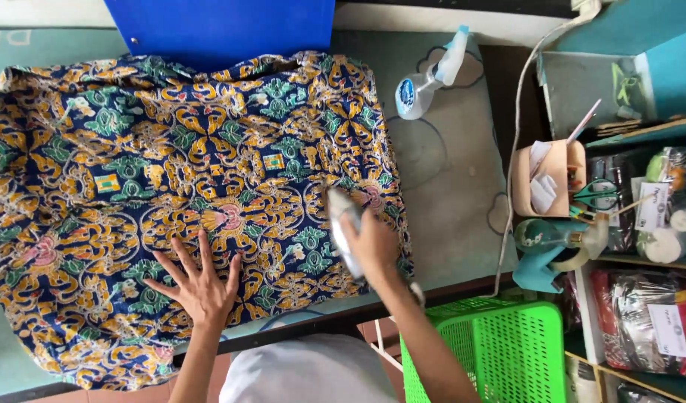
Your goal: The person irons a patterned shirt on a table, using a spray bottle to moisten the fabric before smoothing it with an iron. They adjust the shirt's position multiple times to iron different sections, including the sleeves and body.
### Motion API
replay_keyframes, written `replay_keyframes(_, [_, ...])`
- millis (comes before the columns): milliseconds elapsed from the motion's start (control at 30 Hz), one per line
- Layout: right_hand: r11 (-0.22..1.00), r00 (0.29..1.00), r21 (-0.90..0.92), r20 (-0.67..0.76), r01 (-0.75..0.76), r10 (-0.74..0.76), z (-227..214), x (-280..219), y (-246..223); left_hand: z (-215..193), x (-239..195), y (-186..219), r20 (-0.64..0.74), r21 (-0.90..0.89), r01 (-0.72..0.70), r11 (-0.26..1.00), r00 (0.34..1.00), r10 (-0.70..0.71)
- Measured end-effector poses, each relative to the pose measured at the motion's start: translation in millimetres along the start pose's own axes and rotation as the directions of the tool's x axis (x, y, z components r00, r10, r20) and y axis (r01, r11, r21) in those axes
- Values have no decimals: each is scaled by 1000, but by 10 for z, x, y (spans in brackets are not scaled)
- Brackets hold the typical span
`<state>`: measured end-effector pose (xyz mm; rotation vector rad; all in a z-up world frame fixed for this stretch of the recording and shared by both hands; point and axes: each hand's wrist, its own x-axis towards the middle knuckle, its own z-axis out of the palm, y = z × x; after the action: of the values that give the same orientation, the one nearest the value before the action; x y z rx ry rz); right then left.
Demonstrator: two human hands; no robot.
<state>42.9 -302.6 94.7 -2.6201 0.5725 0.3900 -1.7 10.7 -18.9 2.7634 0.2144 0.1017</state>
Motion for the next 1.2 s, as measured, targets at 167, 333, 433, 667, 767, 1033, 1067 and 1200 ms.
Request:
replay_keyframes(167, [986, 968, -47, -205, -158, 145, -285, 559, 611, -13, -9, -9, 18, 22, 7, 1000, 1000, -8])
replay_keyframes(333, [995, 989, -100, -148, -6, -9, -277, 493, 487, 15, -46, -45, -17, -13, 13, 1000, 1000, -13])
replay_keyframes(433, [932, 920, -60, 193, 359, -342, -243, 321, -133, 38, -25, -104, -90, -73, -28, 997, 996, 21])
replay_keyframes(667, [602, 589, -56, 298, 796, -751, 30, 175, -163, -9, -99, -73, -82, -52, -56, 997, 995, 51])
replay_keyframes(767, [512, 504, -78, 352, 855, -789, -19, -138, 616, -20, -67, -23, -37, -40, 14, 999, 999, -16])
replay_keyframes(1033, [492, 539, -220, 358, 842, -762, -261, -201, 1048, -60, -131, 198, -69, -64, 2, 998, 998, -7])
replay_keyframes(1067, [512, 562, -231, 306, 827, -769, -274, -282, 775, -18, -167, 274, -66, -42, -25, 999, 998, 23])
replay_keyframes(1200, [669, 692, -181, 172, 721, -701, -30, -434, -90, 264, -450, 663, -4, 0, -115, 993, 993, 115])
